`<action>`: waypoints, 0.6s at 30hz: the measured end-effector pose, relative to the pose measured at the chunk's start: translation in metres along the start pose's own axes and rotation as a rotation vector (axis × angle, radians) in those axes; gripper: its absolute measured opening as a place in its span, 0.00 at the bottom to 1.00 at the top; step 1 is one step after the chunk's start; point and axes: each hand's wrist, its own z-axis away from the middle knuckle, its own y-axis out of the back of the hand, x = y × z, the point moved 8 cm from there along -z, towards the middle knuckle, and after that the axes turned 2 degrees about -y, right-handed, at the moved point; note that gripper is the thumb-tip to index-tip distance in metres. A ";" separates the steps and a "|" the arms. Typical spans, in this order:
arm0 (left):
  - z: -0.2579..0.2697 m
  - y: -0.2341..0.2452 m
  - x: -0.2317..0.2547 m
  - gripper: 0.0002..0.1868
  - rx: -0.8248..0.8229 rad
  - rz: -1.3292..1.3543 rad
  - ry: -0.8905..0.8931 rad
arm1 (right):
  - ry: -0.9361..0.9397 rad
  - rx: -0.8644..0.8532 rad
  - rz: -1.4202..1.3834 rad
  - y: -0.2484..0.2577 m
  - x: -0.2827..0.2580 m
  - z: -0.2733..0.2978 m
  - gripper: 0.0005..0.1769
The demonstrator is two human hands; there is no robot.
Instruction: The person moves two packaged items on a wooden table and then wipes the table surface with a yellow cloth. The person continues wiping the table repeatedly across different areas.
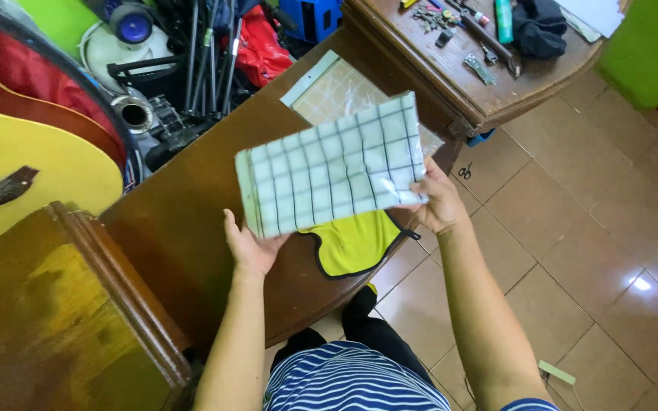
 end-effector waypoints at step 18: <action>0.032 0.166 0.036 0.24 0.267 -0.194 -0.221 | -0.289 0.726 1.894 0.010 0.158 0.086 0.14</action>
